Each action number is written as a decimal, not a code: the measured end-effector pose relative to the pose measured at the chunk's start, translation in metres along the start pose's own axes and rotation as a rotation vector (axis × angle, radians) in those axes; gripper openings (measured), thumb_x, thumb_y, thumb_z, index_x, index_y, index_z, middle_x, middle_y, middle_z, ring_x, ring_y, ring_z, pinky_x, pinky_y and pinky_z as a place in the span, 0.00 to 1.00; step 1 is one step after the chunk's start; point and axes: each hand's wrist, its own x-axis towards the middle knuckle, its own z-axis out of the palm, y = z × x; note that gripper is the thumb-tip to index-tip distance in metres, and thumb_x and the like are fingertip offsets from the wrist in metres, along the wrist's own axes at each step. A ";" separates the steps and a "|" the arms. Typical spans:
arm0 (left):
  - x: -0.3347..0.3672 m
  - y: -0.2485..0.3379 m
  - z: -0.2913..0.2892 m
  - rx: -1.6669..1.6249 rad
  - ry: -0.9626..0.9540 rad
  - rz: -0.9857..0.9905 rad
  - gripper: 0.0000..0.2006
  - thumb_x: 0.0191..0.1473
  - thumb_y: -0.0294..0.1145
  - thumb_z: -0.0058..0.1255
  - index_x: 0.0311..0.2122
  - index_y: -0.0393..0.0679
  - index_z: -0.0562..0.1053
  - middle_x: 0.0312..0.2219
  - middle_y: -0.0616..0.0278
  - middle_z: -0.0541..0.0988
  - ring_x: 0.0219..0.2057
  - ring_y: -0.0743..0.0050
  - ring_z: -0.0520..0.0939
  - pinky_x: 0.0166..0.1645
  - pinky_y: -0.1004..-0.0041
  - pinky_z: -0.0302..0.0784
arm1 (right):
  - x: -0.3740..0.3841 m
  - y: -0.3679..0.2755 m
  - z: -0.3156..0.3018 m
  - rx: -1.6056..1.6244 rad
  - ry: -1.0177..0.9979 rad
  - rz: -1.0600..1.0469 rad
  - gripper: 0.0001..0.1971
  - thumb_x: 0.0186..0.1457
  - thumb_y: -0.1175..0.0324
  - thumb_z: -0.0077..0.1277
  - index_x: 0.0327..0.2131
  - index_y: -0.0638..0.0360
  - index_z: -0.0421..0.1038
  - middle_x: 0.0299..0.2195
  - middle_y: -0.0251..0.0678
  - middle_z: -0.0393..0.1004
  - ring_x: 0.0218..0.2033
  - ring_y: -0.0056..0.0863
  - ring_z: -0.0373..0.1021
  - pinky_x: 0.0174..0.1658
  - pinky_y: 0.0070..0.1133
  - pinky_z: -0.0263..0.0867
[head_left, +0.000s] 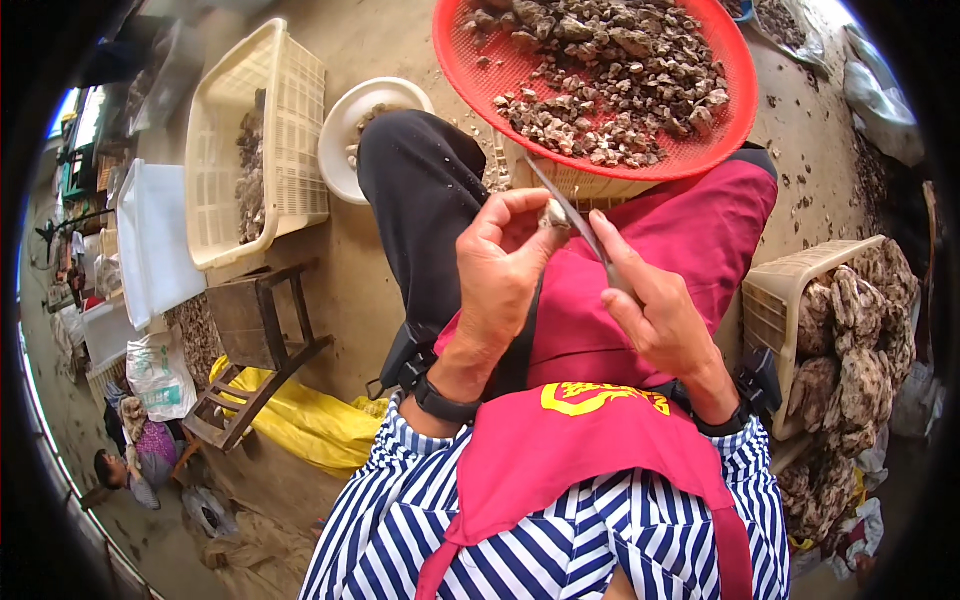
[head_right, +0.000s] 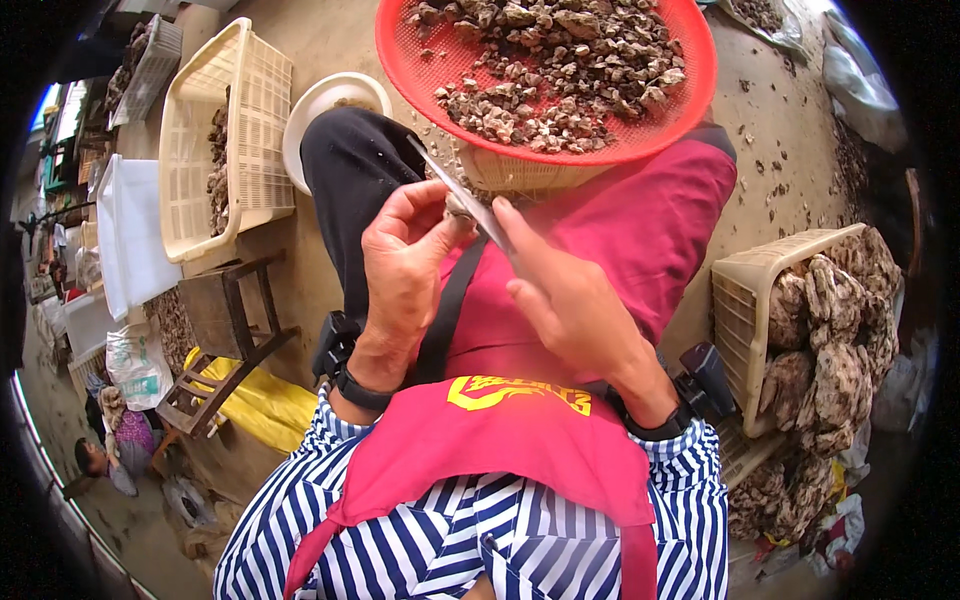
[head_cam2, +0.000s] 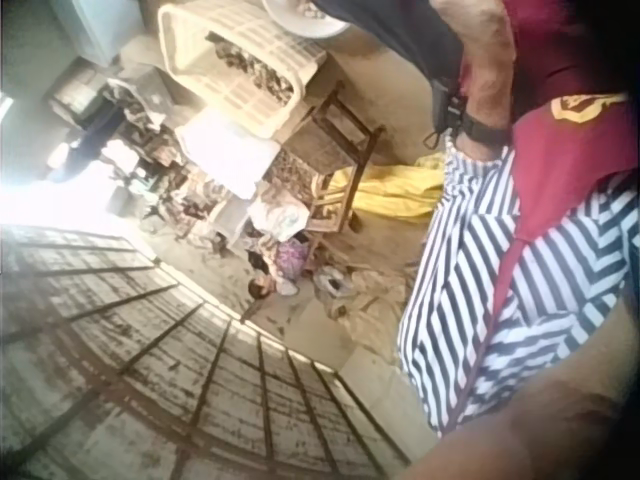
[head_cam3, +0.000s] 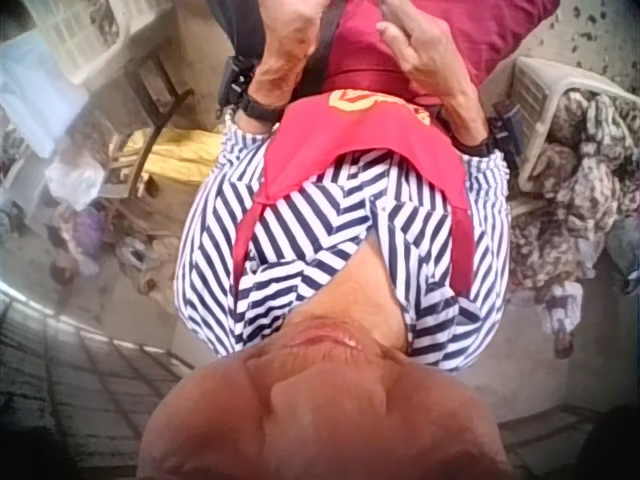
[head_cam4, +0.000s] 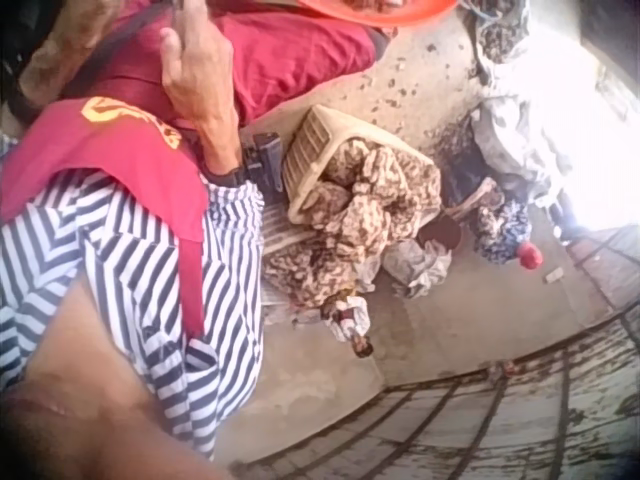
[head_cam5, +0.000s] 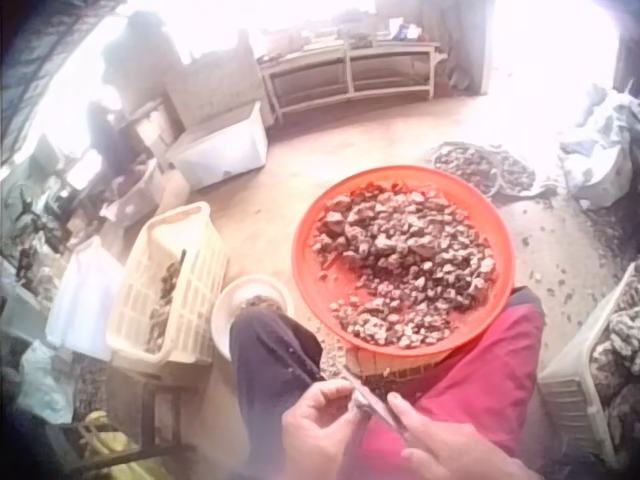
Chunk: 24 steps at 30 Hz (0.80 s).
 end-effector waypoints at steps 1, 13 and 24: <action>0.002 0.002 0.000 -0.014 0.004 -0.009 0.12 0.49 0.17 0.52 0.41 0.33 0.69 0.34 0.60 0.76 0.35 0.80 0.77 0.42 0.80 0.75 | -0.002 0.000 -0.001 -0.005 -0.033 -0.046 0.32 0.49 0.76 0.46 0.59 0.61 0.49 0.39 0.55 0.68 0.36 0.50 0.68 0.39 0.32 0.64; -0.002 -0.001 0.003 -0.195 -0.030 -0.042 0.14 0.48 0.16 0.52 0.41 0.35 0.68 0.34 0.61 0.75 0.36 0.79 0.76 0.42 0.78 0.75 | -0.001 0.006 0.004 -0.021 0.063 -0.002 0.31 0.50 0.76 0.45 0.59 0.63 0.49 0.45 0.56 0.66 0.41 0.48 0.68 0.43 0.30 0.64; 0.001 -0.004 -0.002 -0.288 -0.004 -0.023 0.14 0.49 0.17 0.52 0.42 0.34 0.66 0.37 0.57 0.74 0.38 0.73 0.77 0.47 0.75 0.73 | -0.004 0.004 0.001 -0.016 -0.094 -0.014 0.31 0.50 0.75 0.45 0.59 0.64 0.49 0.48 0.55 0.65 0.44 0.49 0.66 0.45 0.31 0.63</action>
